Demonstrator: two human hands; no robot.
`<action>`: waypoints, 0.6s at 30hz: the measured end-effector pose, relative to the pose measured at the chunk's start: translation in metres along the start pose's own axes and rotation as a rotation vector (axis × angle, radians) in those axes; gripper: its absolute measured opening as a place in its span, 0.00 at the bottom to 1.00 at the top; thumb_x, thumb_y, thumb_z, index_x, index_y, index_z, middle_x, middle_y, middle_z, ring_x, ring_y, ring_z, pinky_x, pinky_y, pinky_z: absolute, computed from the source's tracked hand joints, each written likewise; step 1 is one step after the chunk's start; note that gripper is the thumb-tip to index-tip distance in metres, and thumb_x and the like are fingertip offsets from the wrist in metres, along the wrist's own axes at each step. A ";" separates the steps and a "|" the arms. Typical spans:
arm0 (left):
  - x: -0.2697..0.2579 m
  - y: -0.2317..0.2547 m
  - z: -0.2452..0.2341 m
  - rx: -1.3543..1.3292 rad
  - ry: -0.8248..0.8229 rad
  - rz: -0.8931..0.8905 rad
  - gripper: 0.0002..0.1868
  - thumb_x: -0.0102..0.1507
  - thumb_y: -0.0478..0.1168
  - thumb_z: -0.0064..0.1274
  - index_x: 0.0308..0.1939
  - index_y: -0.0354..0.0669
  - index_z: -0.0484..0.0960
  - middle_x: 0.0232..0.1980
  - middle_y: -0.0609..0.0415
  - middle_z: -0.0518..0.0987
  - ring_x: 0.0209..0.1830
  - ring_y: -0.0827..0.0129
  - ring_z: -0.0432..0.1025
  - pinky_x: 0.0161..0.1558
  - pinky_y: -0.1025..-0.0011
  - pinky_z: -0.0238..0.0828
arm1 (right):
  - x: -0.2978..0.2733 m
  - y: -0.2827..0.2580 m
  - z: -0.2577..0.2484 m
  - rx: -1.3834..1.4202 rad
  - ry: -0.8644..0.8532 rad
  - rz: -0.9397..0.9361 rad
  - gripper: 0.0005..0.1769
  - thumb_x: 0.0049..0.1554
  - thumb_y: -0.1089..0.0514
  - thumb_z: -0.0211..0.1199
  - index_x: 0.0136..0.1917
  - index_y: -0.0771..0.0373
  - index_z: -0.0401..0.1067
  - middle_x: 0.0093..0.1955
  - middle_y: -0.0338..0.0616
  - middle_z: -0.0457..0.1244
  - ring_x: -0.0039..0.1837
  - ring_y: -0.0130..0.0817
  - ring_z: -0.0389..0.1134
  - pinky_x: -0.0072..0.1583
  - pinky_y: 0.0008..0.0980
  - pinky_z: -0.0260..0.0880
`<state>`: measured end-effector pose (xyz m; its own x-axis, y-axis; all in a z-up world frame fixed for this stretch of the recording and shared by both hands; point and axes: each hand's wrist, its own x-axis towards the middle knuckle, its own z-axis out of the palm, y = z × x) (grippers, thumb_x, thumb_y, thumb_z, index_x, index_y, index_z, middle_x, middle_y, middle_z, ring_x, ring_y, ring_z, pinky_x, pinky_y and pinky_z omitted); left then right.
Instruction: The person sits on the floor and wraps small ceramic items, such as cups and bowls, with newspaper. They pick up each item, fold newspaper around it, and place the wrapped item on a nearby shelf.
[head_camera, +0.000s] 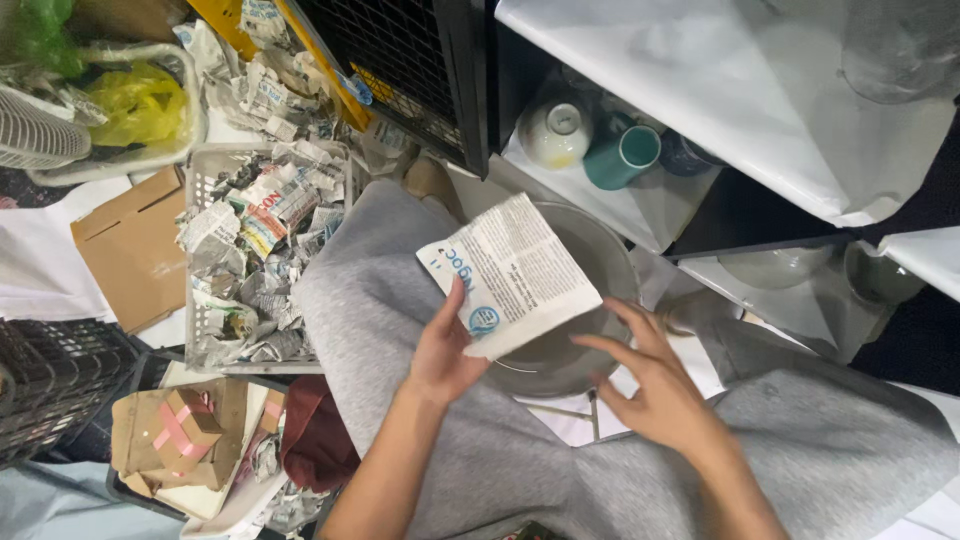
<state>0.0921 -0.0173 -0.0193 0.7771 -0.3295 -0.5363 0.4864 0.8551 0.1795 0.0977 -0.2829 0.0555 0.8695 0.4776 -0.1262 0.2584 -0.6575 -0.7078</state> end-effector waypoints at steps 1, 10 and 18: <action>0.003 -0.004 -0.002 0.052 -0.050 0.007 0.31 0.72 0.56 0.39 0.71 0.40 0.66 0.68 0.47 0.74 0.68 0.57 0.68 0.69 0.55 0.63 | 0.004 -0.006 0.001 -0.005 0.050 -0.017 0.33 0.44 0.58 0.74 0.64 0.53 0.74 0.78 0.55 0.49 0.79 0.57 0.48 0.74 0.54 0.50; -0.015 -0.017 -0.006 0.447 -0.182 0.065 0.36 0.72 0.59 0.34 0.78 0.41 0.56 0.80 0.48 0.59 0.80 0.56 0.53 0.77 0.52 0.50 | 0.045 -0.065 0.005 -0.114 0.320 -0.124 0.49 0.41 0.42 0.78 0.71 0.58 0.65 0.79 0.65 0.42 0.80 0.65 0.41 0.74 0.58 0.46; -0.074 0.026 0.070 1.573 -0.416 0.524 0.39 0.74 0.61 0.22 0.79 0.36 0.61 0.88 0.38 0.33 0.89 0.45 0.29 0.83 0.52 0.26 | 0.124 -0.063 -0.110 1.008 0.655 -0.089 0.29 0.73 0.46 0.58 0.68 0.77 0.68 0.50 0.59 0.68 0.44 0.44 0.70 0.46 0.42 0.74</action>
<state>0.0753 0.0014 0.0833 0.8897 -0.4556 0.0299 -0.1388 -0.2075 0.9683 0.2358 -0.2462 0.1602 0.9894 -0.0805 0.1208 0.1376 0.2533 -0.9576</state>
